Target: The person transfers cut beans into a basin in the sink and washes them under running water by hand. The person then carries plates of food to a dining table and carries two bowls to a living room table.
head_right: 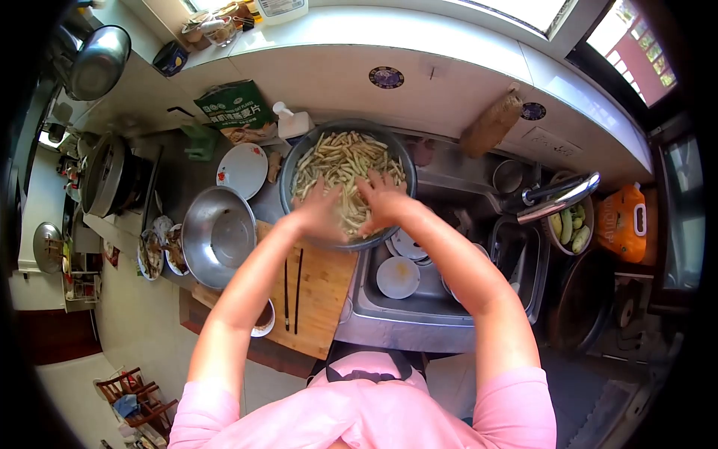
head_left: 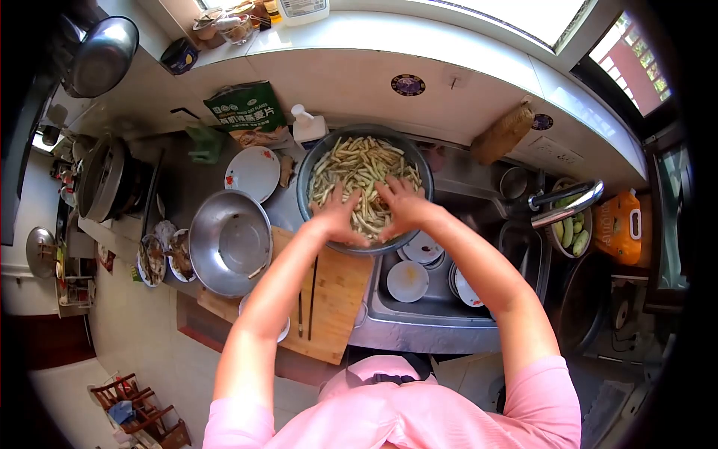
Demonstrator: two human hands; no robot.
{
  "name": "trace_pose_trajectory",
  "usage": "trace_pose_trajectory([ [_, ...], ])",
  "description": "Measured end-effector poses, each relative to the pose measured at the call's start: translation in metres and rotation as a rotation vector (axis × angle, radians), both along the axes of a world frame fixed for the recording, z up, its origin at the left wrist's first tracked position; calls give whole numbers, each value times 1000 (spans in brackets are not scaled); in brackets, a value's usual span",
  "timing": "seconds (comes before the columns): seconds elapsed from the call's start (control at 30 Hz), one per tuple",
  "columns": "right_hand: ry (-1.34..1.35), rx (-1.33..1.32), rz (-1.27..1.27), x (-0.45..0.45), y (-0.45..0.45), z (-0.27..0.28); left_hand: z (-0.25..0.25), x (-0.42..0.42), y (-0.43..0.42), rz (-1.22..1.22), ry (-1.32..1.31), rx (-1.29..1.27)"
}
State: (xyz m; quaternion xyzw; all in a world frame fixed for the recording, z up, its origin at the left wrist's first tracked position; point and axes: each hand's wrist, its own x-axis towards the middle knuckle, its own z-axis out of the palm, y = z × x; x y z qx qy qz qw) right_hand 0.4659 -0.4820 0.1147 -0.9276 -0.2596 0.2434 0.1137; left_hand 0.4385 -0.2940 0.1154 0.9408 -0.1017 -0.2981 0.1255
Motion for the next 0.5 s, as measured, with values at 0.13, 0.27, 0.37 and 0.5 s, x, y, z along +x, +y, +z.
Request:
trace_pose_trajectory([
  [0.13,23,-150,-18,1,16,-22,-31,8,-17,50,-26,140],
  [0.27,-50,-278,10,13,29,-47,-100,26,-10,5,-157,187],
  [0.37,-207,-98,21,21,18,-71,-95,36,-3,-56,-194,106],
  [0.5,-41,231,40,50,-3,-53,-59,38,7,44,-331,-226],
])
